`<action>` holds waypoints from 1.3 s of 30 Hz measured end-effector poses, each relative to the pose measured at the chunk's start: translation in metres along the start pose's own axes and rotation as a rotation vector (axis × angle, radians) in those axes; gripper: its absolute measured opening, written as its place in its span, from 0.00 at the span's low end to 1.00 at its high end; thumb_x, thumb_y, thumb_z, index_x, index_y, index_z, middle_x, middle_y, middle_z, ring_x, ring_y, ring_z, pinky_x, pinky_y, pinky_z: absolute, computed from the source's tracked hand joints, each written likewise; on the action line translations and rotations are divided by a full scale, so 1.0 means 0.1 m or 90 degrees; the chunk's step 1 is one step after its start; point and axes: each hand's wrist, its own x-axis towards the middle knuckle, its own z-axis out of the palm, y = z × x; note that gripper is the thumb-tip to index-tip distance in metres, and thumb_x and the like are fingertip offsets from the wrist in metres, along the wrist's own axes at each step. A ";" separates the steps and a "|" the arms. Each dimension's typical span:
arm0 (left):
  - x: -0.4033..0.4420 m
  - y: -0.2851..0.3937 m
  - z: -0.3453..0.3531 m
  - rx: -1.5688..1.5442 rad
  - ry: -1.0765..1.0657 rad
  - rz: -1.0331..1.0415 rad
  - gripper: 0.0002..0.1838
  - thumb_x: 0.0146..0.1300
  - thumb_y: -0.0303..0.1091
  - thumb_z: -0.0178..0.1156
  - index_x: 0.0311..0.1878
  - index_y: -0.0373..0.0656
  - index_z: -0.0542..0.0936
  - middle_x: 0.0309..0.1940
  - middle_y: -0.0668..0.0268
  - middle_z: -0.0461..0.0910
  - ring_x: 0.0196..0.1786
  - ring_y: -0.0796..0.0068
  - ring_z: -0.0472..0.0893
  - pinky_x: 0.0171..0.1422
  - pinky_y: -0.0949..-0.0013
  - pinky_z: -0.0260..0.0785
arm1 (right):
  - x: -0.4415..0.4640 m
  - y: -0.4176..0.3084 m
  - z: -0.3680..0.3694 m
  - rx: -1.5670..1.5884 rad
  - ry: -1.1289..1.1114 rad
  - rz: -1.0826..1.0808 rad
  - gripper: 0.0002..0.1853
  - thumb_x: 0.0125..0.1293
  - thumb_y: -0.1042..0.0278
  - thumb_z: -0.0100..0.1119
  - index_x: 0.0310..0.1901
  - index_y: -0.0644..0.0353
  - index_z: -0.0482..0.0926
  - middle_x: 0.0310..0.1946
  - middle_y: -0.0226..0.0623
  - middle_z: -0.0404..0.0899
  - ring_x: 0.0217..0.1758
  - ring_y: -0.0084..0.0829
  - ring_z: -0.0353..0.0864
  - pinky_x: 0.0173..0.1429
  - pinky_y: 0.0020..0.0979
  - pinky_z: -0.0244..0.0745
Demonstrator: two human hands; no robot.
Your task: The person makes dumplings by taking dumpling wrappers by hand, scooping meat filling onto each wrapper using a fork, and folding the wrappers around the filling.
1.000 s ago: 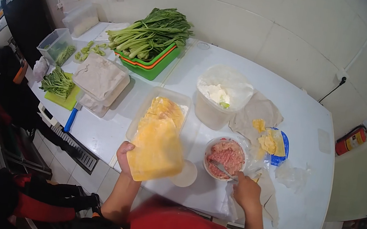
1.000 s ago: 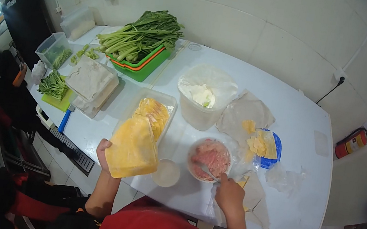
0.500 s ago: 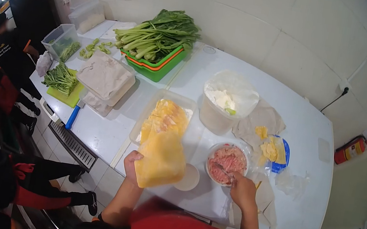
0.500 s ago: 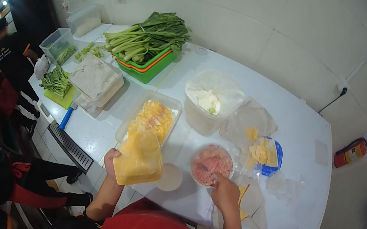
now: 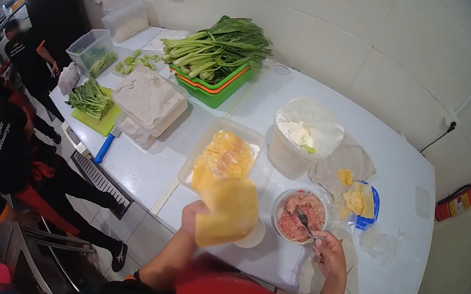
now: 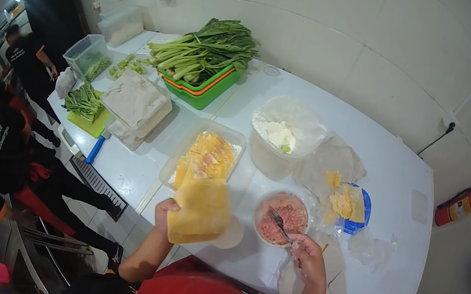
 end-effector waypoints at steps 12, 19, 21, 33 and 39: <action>-0.14 -0.15 0.60 -0.082 -0.177 -0.191 0.39 0.43 0.38 0.49 0.63 0.31 0.60 0.57 0.46 0.66 0.57 0.47 0.70 0.61 0.52 0.63 | -0.16 -0.40 0.49 -0.410 -0.002 -0.387 0.07 0.55 0.76 0.57 0.36 0.63 0.81 0.30 0.39 0.81 0.30 0.27 0.79 0.36 0.25 0.71; -0.19 -0.15 0.59 -0.037 -0.125 -0.219 0.41 0.41 0.39 0.50 0.64 0.33 0.59 0.59 0.47 0.64 0.58 0.44 0.68 0.60 0.51 0.64 | -0.25 -0.61 0.35 -0.536 -0.024 -0.379 0.07 0.52 0.75 0.59 0.34 0.62 0.82 0.26 0.40 0.81 0.26 0.29 0.78 0.32 0.25 0.70; -0.20 -0.12 0.68 -0.038 -0.119 -0.231 0.41 0.41 0.39 0.50 0.64 0.33 0.59 0.59 0.47 0.64 0.58 0.43 0.68 0.59 0.50 0.64 | -0.27 -0.63 0.27 -0.482 -0.032 -0.338 0.07 0.52 0.75 0.59 0.34 0.62 0.82 0.27 0.40 0.81 0.25 0.28 0.77 0.32 0.25 0.70; -0.22 -0.14 0.61 -0.164 -0.178 -0.250 0.38 0.43 0.35 0.49 0.61 0.29 0.60 0.56 0.44 0.67 0.57 0.45 0.70 0.63 0.50 0.62 | -0.19 -0.47 0.40 -0.536 0.011 -0.458 0.06 0.52 0.76 0.59 0.33 0.62 0.83 0.22 0.39 0.79 0.25 0.30 0.76 0.29 0.26 0.67; -0.17 -0.16 0.56 0.027 -0.079 -0.223 0.40 0.44 0.40 0.51 0.64 0.32 0.59 0.59 0.44 0.64 0.58 0.43 0.69 0.59 0.46 0.64 | -0.28 -0.56 0.26 -0.587 0.035 -0.376 0.07 0.53 0.73 0.58 0.34 0.58 0.83 0.23 0.39 0.79 0.25 0.34 0.77 0.31 0.30 0.69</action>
